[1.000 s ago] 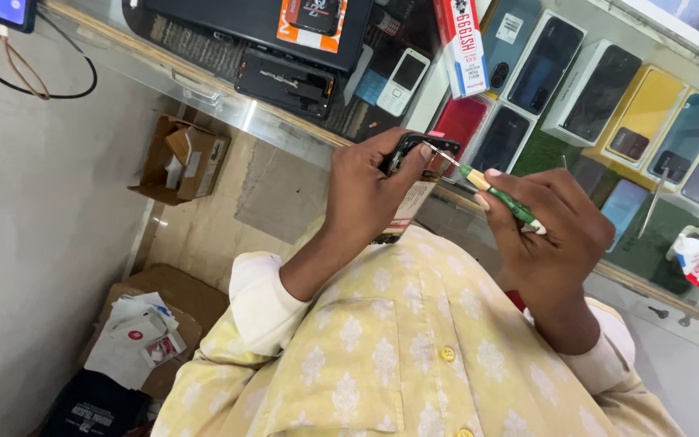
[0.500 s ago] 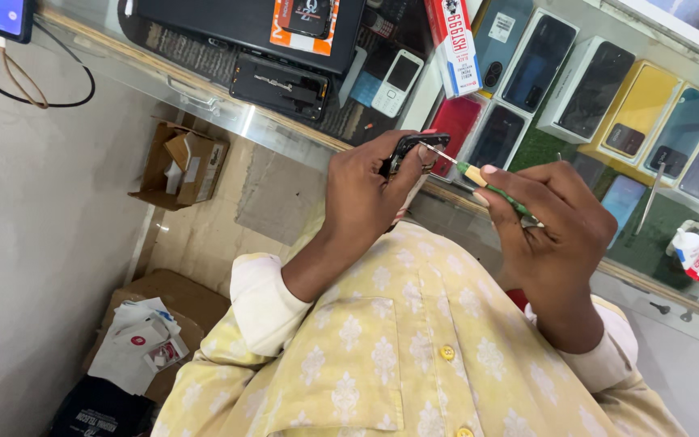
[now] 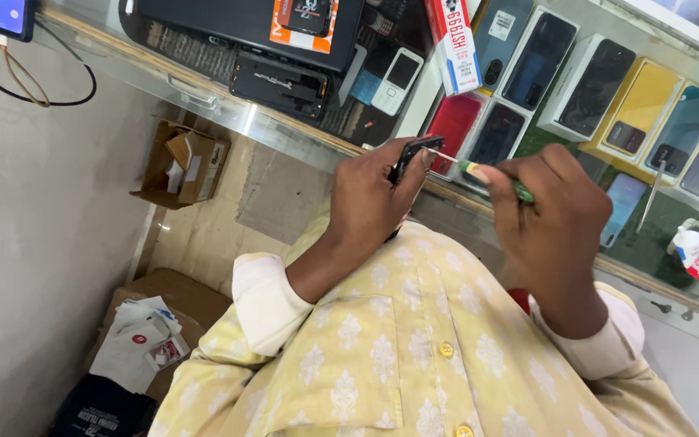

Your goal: The person applies adhesive to a smartphone chassis, then installs a new battery and secures it with a rubber band. They use a screwdriver to tighten screws on the phone's internal frame and handle a green battery and a black phone case during the process.

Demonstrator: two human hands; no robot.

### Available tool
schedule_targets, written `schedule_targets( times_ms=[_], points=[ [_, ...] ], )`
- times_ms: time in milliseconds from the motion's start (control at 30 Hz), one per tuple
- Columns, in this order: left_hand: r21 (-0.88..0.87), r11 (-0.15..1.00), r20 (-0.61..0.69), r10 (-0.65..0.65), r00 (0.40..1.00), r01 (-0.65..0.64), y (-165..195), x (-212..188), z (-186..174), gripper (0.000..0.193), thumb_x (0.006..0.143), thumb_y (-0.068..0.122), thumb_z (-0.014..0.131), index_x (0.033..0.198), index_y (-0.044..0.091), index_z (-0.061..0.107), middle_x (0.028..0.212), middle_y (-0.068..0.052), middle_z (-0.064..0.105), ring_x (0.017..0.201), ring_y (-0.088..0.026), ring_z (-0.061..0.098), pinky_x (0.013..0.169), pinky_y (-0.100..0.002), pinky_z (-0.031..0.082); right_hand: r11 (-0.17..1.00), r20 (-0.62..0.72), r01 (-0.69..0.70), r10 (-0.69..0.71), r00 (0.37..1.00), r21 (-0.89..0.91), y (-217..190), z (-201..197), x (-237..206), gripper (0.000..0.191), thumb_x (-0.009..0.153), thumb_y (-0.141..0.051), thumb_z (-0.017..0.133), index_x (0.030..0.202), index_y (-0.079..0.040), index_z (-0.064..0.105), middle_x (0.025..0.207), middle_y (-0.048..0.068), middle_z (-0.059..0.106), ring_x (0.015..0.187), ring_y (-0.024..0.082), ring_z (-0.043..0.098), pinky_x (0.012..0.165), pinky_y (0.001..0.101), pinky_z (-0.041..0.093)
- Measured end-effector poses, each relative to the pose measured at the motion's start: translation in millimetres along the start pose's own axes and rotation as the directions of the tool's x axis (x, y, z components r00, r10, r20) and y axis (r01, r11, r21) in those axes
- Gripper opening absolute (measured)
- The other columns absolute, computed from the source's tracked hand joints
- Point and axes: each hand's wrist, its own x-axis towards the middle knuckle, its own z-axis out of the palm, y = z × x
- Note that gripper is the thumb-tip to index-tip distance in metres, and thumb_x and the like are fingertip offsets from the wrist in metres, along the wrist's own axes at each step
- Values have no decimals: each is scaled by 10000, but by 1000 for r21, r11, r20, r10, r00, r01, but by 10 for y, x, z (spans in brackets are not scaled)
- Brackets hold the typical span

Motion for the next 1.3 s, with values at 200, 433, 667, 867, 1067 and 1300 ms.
schedule_targets(
  times_ms=[200,433,667,867,1067,1300],
  points=[
    [-12,999,-13,-33,999,32,-45,-21,-26,188,1019,241,682,1139,111,746,766,-86,717,576,-168,664,550,-315,503,998,55,50,-47,997,-45,15,29,100,221,981,-180,849,909,-31,702,818,103,555,614,244,540,573,360,398],
    [21,999,-58,-25,998,26,-166,-71,-78,170,1037,252,681,1107,106,734,760,-90,706,606,-198,680,573,-329,512,992,106,113,-119,987,65,-128,76,180,174,959,-182,832,971,-47,723,814,93,557,625,230,559,577,352,414],
    [6,997,-117,-79,990,81,-221,-151,-206,188,1008,239,693,1110,89,742,708,-107,678,547,-223,649,533,-336,495,978,135,197,-205,969,70,-243,178,273,187,960,-160,824,917,-32,696,811,103,572,631,249,559,577,356,421],
    [-41,987,-148,-160,976,156,-216,-226,-370,193,996,240,683,1095,85,740,681,-102,675,523,-221,662,527,-328,503,967,149,219,-237,960,129,-400,276,287,165,958,-157,813,937,-27,712,841,113,598,677,270,570,587,374,424],
    [-74,976,-169,-215,962,205,-236,-307,-504,194,989,238,671,1102,95,738,646,-107,669,512,-245,672,516,-345,509,944,176,267,-301,937,192,-561,293,333,177,960,-150,829,991,-24,708,853,135,601,679,272,589,615,391,444],
    [-6,980,-245,-192,950,197,-267,-308,-587,175,985,242,693,1042,82,740,651,-111,673,541,-244,692,530,-348,515,910,169,306,-360,917,281,-690,303,352,145,985,-117,790,1083,-32,725,899,130,590,725,238,627,641,358,480]
  ],
)
